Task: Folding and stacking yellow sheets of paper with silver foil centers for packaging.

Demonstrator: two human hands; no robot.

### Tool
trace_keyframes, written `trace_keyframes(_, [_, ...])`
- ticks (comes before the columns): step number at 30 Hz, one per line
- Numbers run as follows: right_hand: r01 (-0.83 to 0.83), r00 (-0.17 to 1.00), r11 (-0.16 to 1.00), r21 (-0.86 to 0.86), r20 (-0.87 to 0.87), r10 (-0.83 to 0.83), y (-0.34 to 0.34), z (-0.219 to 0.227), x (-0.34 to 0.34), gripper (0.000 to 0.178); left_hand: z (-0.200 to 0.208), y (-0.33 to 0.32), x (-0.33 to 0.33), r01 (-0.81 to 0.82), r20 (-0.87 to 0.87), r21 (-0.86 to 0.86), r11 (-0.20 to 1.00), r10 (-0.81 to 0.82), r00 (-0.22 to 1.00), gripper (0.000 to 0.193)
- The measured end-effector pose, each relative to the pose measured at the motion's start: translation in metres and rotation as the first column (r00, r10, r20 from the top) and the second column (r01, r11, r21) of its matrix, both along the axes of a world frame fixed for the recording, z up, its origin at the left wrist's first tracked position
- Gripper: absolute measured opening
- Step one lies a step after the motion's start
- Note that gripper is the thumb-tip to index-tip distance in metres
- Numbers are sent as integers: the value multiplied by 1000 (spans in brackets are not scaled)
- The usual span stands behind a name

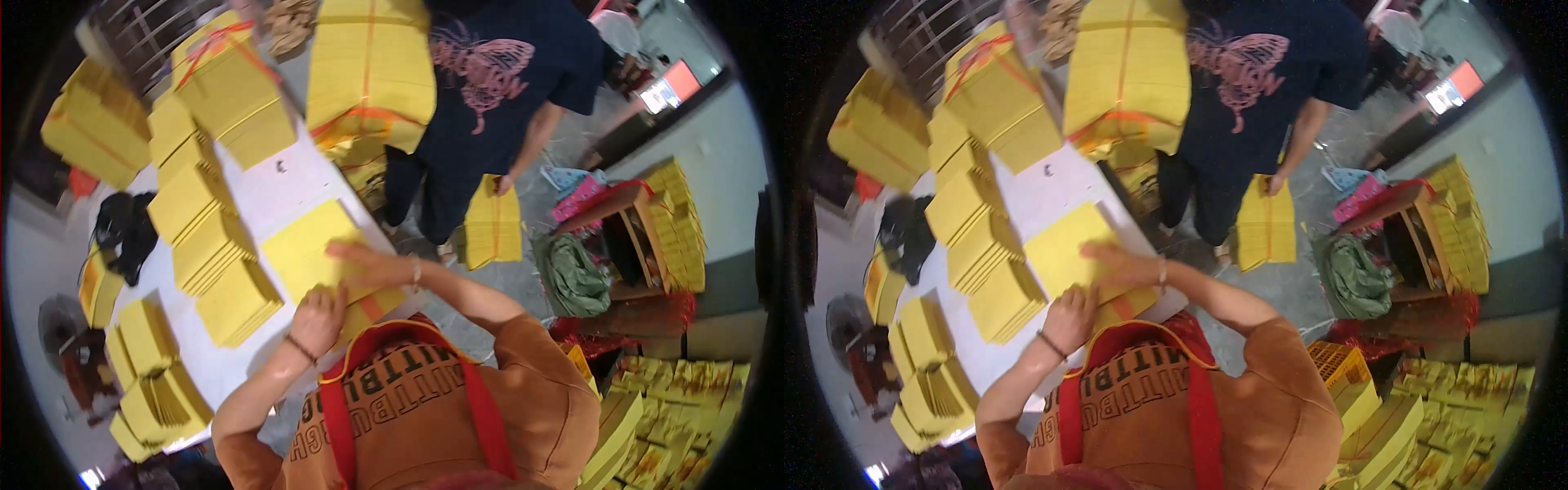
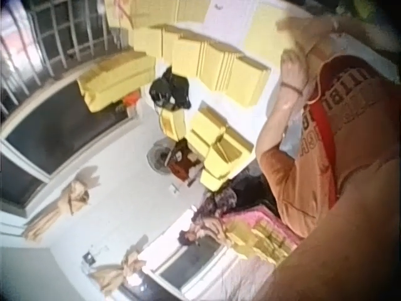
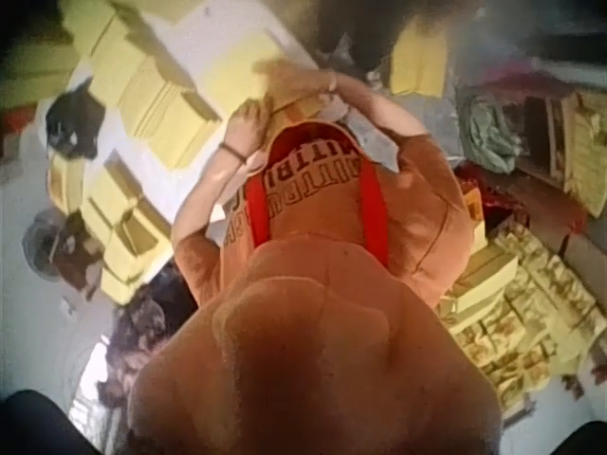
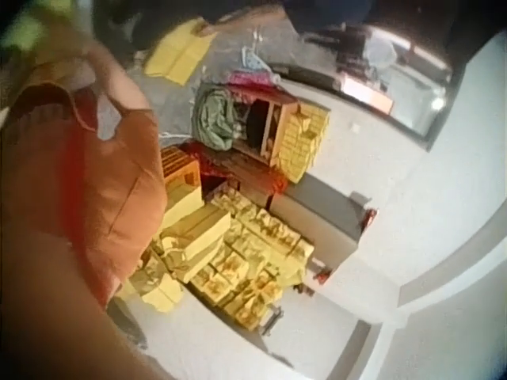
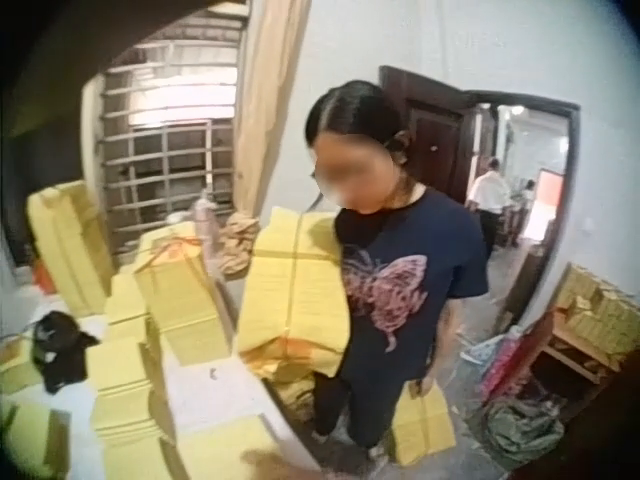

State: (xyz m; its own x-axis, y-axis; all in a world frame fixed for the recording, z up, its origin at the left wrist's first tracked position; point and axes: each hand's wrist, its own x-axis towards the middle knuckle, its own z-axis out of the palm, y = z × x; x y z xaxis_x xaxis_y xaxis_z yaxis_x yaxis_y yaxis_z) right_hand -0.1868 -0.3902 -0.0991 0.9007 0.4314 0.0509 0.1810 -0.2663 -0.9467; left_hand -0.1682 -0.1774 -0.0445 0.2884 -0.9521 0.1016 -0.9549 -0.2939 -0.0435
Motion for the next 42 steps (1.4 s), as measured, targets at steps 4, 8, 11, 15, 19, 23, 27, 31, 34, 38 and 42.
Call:
trace_keyframes(4, [513, 857, 674, 531, -366, -364, -16, 27, -6, 45, -19, -12, -3, -114, -12, -124, 986, 114, 993, 42])
trace_keyframes(8, [764, 645, 537, 357, -424, -636, -31, 38, -22, 43, -5, -1, 12, -214, -140, -262, 941, 182, 973, 40])
trace_keyframes(11, [779, 627, 521, 349, -394, -672, -39, 27, -34, 38, 38, 44, 29, -290, -153, -491, 822, 247, 957, 45])
trace_keyframes(15, [811, 585, 497, 309, -444, -679, -47, 6, -37, 29, 14, 117, 46, -479, 53, -424, 769, 549, 834, 45])
trace_keyframes(19, [792, 610, 515, 328, -467, -641, -33, 0, -33, 27, -66, 165, 59, -618, 132, -185, 764, 643, 754, 48])
trace_keyframes(23, [739, 672, 620, 265, -361, -646, -21, -1, -29, 27, -65, 164, 62, -629, 151, -109, 770, 638, 755, 44])
trace_keyframes(27, [700, 712, 673, 240, -316, -627, -16, -6, -33, 27, -69, 163, 60, -599, 158, -39, 800, 597, 786, 48])
trace_keyframes(31, [699, 713, 682, 214, -287, -640, -16, -10, -37, 27, -90, 157, 54, -657, 74, -38, 753, 658, 749, 55])
trace_keyframes(34, [693, 719, 689, 211, -275, -638, -15, -8, -37, 26, -89, 148, 52, -720, -47, -9, 694, 719, 694, 56])
trace_keyframes(38, [691, 720, 687, 223, -291, -630, -10, 0, -39, 26, -81, 146, 61, -755, -265, 39, 655, 735, 624, 54])
trace_keyframes(42, [697, 711, 686, 208, -319, -626, -10, -2, -39, 25, -101, 131, 46, -774, -182, -17, 633, 759, 625, 61])
